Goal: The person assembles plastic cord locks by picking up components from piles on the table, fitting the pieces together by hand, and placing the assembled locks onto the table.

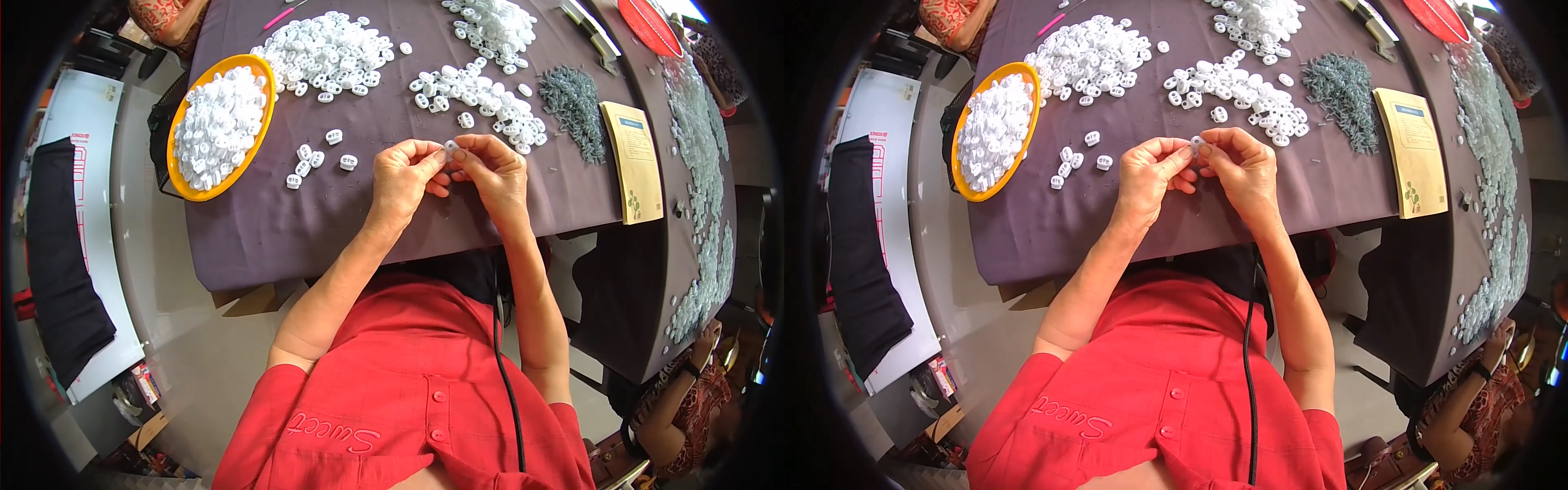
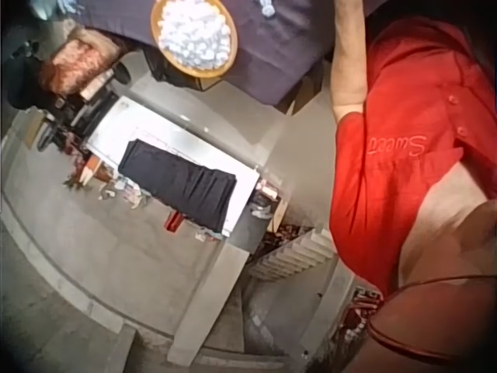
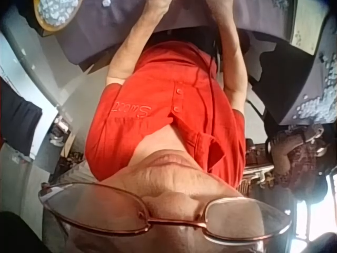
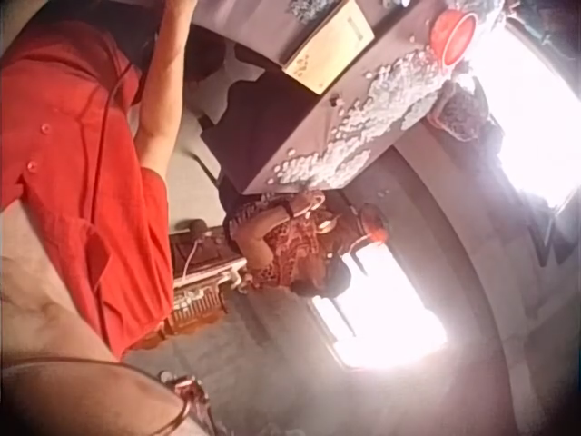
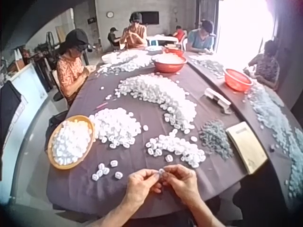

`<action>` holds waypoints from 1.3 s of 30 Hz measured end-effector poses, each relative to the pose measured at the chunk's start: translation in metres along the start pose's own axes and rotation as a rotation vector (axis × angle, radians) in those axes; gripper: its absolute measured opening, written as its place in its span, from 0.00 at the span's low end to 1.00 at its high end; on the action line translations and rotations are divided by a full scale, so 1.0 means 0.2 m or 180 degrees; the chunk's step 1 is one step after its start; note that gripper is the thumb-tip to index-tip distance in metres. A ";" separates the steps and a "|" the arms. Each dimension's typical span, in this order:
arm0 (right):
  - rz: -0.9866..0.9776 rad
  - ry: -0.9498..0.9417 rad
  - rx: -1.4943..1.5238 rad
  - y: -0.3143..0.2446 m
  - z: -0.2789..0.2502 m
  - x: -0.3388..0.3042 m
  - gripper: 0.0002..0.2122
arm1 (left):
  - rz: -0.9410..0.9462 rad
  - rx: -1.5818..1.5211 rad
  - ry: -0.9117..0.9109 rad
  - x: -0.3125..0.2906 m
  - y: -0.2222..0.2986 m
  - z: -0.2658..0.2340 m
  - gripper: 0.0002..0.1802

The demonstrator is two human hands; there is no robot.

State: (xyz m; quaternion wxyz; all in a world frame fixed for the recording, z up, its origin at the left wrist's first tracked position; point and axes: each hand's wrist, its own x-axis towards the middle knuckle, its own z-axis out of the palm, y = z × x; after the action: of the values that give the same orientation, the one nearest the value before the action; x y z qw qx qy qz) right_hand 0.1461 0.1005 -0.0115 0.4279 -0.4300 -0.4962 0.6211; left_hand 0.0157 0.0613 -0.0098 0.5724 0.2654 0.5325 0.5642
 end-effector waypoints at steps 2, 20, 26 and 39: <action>-0.0019 0.0010 -0.0038 -0.01 0.00 0.00 0.06 | 0.0062 -0.0236 0.0018 0.00 0.00 0.01 0.05; -0.0125 -0.0180 -0.0195 -0.01 -0.03 0.00 0.07 | -0.0173 -0.0108 -0.0216 0.00 0.03 0.03 0.06; -0.0097 -0.0227 -0.0220 0.00 -0.04 0.01 0.07 | -0.0206 -0.0031 -0.0263 0.01 0.03 0.02 0.06; -0.0106 -0.0230 -0.0644 -0.01 -0.03 0.01 0.07 | -0.0213 -0.0279 -0.0271 0.02 0.02 0.00 0.08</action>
State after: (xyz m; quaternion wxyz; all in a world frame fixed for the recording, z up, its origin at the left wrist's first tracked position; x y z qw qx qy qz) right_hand 0.1510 0.1044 -0.0110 0.3744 -0.4400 -0.5786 0.5757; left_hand 0.0129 0.0657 -0.0068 0.6241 0.2458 0.4911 0.5557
